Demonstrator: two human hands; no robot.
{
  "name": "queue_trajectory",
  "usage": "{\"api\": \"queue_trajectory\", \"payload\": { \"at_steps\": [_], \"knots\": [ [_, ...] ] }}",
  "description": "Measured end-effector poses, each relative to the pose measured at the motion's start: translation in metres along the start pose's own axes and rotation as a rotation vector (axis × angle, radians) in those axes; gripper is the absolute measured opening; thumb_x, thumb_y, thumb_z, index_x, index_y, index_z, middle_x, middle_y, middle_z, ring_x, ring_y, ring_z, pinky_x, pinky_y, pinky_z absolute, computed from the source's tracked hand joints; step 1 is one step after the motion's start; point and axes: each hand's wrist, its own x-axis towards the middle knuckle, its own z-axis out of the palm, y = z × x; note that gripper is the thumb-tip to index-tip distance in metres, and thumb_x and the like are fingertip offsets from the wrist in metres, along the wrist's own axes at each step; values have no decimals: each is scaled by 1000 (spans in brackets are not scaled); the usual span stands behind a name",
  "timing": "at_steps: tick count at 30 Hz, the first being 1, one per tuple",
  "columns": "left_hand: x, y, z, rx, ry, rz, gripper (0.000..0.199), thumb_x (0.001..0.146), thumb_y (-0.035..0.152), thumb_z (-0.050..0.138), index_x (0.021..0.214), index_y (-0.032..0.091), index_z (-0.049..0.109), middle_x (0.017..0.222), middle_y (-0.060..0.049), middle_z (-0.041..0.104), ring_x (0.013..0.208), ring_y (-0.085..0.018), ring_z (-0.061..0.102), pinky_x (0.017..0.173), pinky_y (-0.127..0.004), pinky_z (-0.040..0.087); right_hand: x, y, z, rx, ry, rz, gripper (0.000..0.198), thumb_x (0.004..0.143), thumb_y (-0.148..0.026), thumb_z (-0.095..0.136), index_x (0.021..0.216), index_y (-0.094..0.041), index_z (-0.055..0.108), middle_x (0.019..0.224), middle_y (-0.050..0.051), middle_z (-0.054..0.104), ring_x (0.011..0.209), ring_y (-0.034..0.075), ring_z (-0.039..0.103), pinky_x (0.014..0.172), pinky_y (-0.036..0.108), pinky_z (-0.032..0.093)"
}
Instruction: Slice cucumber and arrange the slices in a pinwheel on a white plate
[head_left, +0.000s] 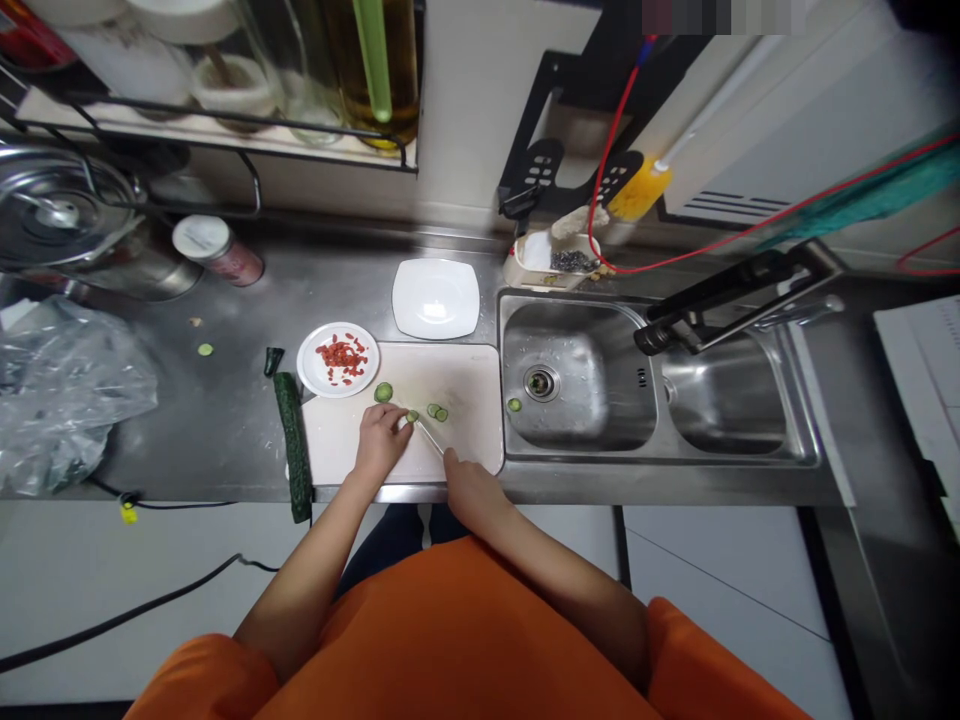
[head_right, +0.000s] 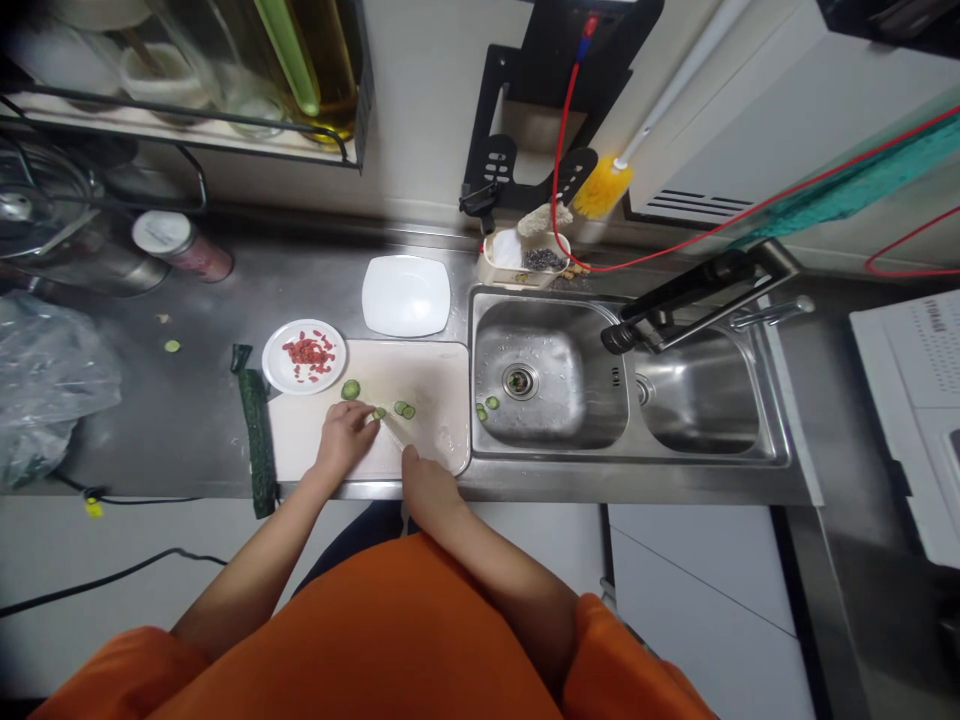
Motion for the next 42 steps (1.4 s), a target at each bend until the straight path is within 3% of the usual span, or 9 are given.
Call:
{"api": "queue_trajectory", "payload": {
  "at_steps": [14,19,26,30,34,36,38,42],
  "knots": [
    [6,5,-4,-5,-63,-49,9,72,21,59,79,20,64,78,-4,65,81,-20,56,78,-31,44,-11,15,10,15,-40,45,41,80,-2,38,120,-13,40,95,16,66,95,25,63,71,30,46],
    [5,9,-14,-82,-139,-216,10,75,27,55,75,21,63,70,1,65,65,-14,57,68,-24,43,-14,20,10,2,-20,33,43,81,-2,38,123,-12,40,93,17,66,94,26,63,73,31,45],
    [12,-15,-40,-78,-54,-427,21,74,38,56,82,22,67,75,1,69,70,-15,61,72,-24,43,-12,22,12,5,-19,41,46,81,-2,38,125,-13,39,94,16,65,95,25,62,73,32,47],
    [14,-27,-46,19,-46,-370,22,76,35,53,84,21,68,76,-2,68,71,-17,60,73,-28,44,-12,22,12,-6,-24,49,43,80,-1,37,121,-14,41,90,14,66,94,25,63,70,31,47],
    [15,-14,-39,56,39,-177,20,78,30,51,83,19,68,83,-6,67,80,-19,59,79,-31,44,-12,23,13,-10,-22,45,44,80,-1,39,121,-15,40,93,14,65,95,25,63,71,31,46],
    [19,2,-30,-16,-15,-84,20,80,28,51,84,19,68,85,-6,67,81,-18,59,79,-29,45,-12,22,14,-7,-26,39,43,80,-2,39,121,-14,40,92,15,66,94,25,63,71,31,47],
    [27,20,-21,-88,-168,1,19,79,29,54,87,20,68,87,-4,67,79,-16,59,76,-27,45,-12,21,14,-8,-25,44,41,81,-2,38,120,-14,40,91,15,66,93,25,64,70,31,47],
    [49,47,-4,-6,-440,-18,11,72,30,62,74,20,67,74,-2,65,69,-16,57,65,-27,42,-13,19,15,-25,-10,52,38,81,-3,37,118,-14,41,90,15,66,92,25,64,69,31,48]
  ]
}}
